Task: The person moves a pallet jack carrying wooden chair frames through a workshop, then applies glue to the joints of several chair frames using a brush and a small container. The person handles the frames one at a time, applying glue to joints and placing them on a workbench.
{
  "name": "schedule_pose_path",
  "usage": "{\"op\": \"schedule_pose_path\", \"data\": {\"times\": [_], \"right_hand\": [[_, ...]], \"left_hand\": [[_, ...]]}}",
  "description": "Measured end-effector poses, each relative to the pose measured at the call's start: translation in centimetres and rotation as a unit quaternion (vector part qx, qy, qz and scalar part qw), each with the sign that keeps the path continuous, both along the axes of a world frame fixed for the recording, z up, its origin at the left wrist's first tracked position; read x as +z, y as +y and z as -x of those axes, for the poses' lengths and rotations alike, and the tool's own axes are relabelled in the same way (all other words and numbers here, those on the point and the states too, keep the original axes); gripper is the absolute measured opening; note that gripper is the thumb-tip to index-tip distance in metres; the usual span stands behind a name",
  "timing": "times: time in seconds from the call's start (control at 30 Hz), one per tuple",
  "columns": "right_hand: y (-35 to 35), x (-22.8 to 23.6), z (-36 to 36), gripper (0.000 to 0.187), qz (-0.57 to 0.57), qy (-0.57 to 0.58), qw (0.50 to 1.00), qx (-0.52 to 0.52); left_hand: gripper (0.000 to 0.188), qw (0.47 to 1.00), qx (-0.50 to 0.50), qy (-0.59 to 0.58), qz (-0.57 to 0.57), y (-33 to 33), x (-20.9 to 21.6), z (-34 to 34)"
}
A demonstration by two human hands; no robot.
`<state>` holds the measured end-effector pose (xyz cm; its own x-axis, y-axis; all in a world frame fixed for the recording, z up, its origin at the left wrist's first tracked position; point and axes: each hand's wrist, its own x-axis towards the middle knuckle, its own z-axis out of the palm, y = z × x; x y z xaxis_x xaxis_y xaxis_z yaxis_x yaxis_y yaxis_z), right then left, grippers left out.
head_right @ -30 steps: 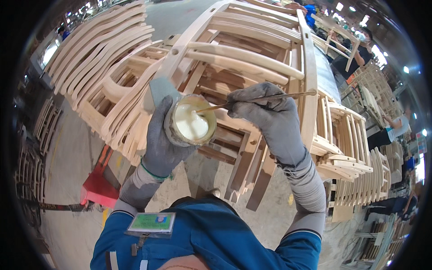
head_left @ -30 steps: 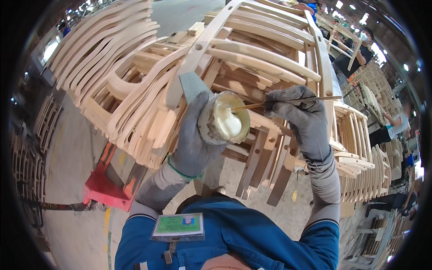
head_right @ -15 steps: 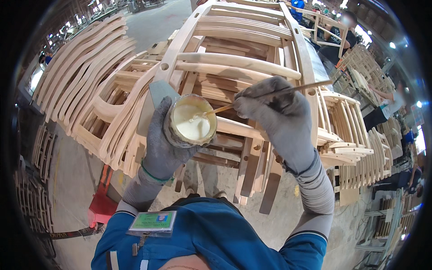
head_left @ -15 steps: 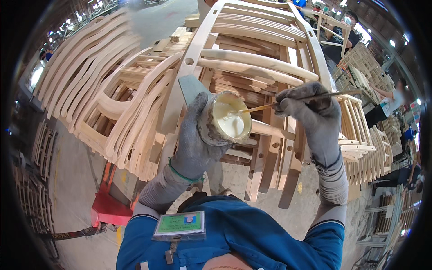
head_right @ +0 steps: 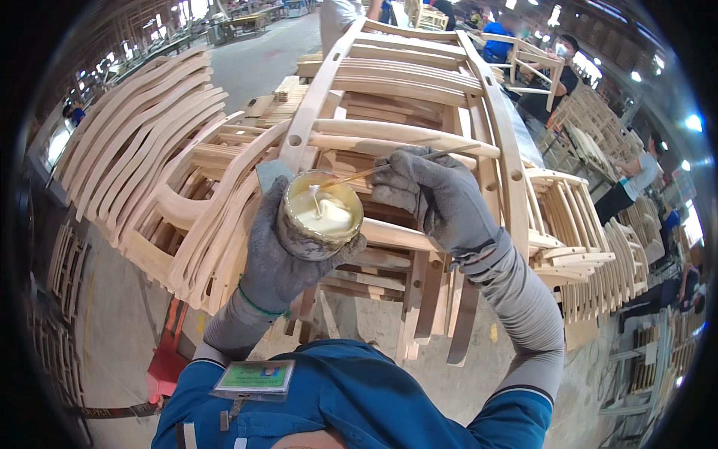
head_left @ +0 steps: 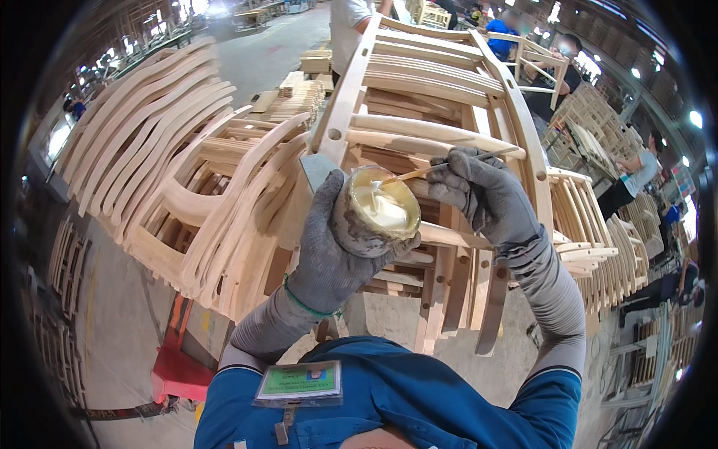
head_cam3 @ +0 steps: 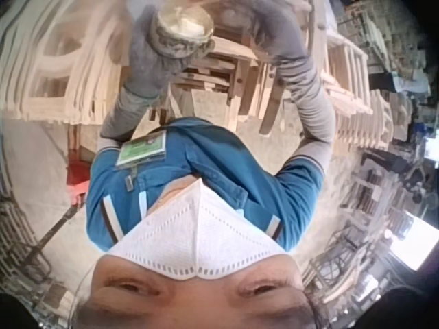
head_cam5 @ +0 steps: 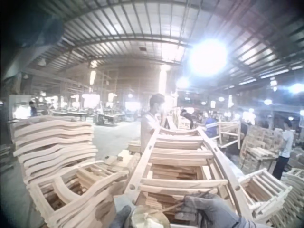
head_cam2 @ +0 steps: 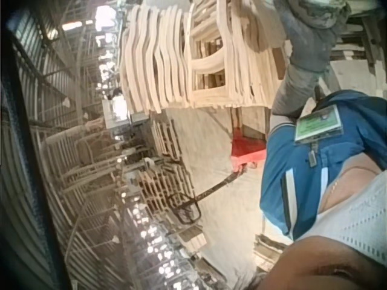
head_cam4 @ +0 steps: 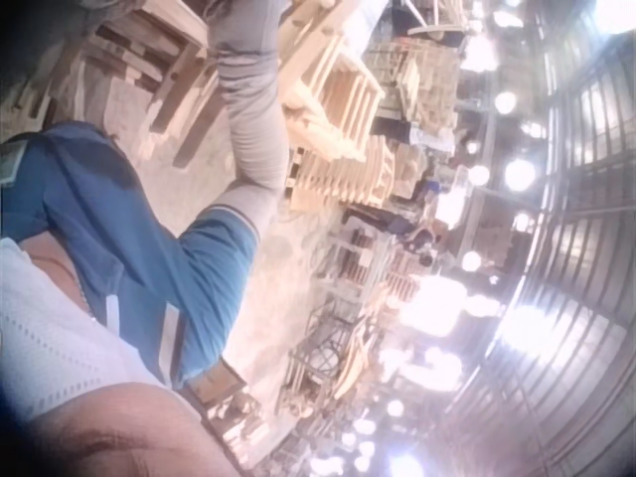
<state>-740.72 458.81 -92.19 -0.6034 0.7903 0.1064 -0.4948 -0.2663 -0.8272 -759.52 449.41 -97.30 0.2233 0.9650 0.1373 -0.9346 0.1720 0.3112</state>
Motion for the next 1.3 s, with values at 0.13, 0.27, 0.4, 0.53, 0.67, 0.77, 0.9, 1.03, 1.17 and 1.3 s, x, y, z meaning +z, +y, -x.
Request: {"op": "schedule_pose_path", "data": {"times": [0.13, 0.27, 0.4, 0.53, 0.67, 0.77, 0.9, 1.03, 1.17, 1.3], "right_hand": [[0.3, 1.8, 2.8, 0.025, -0.052, -0.036, 0.996, 0.056], [3.9, 4.2, 6.2, 0.028, -0.244, -0.064, 0.968, 0.003], [6.0, 6.8, 9.4, 0.029, -0.442, -0.217, 0.867, -0.083], [7.1, 6.7, 12.4, 0.024, -0.479, -0.275, 0.832, -0.059], [7.6, 6.5, 14.0, 0.023, -0.516, -0.314, 0.797, -0.036], [6.9, 6.3, 14.7, 0.023, -0.562, -0.321, 0.762, -0.036], [5.9, 6.9, 14.4, 0.022, -0.589, -0.373, 0.716, -0.038], [6.7, 6.6, 14.5, 0.022, -0.597, -0.357, 0.717, -0.039], [6.2, 6.7, 14.9, 0.022, -0.54, -0.369, 0.756, 0.001], [7.6, 7.3, 14.6, 0.02, -0.502, -0.355, 0.788, -0.033]], "left_hand": [[0.059, 0.999, 0.039, -0.004, -0.029, -1.4, 0.4, 1.7], [0.051, 0.994, 0.101, 0.027, -0.013, -3.4, 1.5, 4.1], [0.052, 0.979, 0.195, 0.05, 0.01, -5.2, 1.2, 6.2], [0.051, 0.97, 0.233, 0.066, 0.001, -6.2, 0.6, 7.2], [0.05, 0.947, 0.29, 0.139, 0.021, -6.2, -0.4, 8.1], [0.051, 0.919, 0.346, 0.186, 0.027, -6.2, -0.9, 8.3], [0.053, 0.961, 0.272, 0.026, 0.045, -6.4, 0.2, 8.2], [0.055, 0.962, 0.263, 0.023, 0.072, -6.2, 0.2, 8.2], [0.055, 0.961, 0.267, 0.032, 0.065, -5.8, 0.3, 8.2], [0.054, 0.974, 0.222, 0.013, 0.036, -4.3, 1.0, 7.3]]}}
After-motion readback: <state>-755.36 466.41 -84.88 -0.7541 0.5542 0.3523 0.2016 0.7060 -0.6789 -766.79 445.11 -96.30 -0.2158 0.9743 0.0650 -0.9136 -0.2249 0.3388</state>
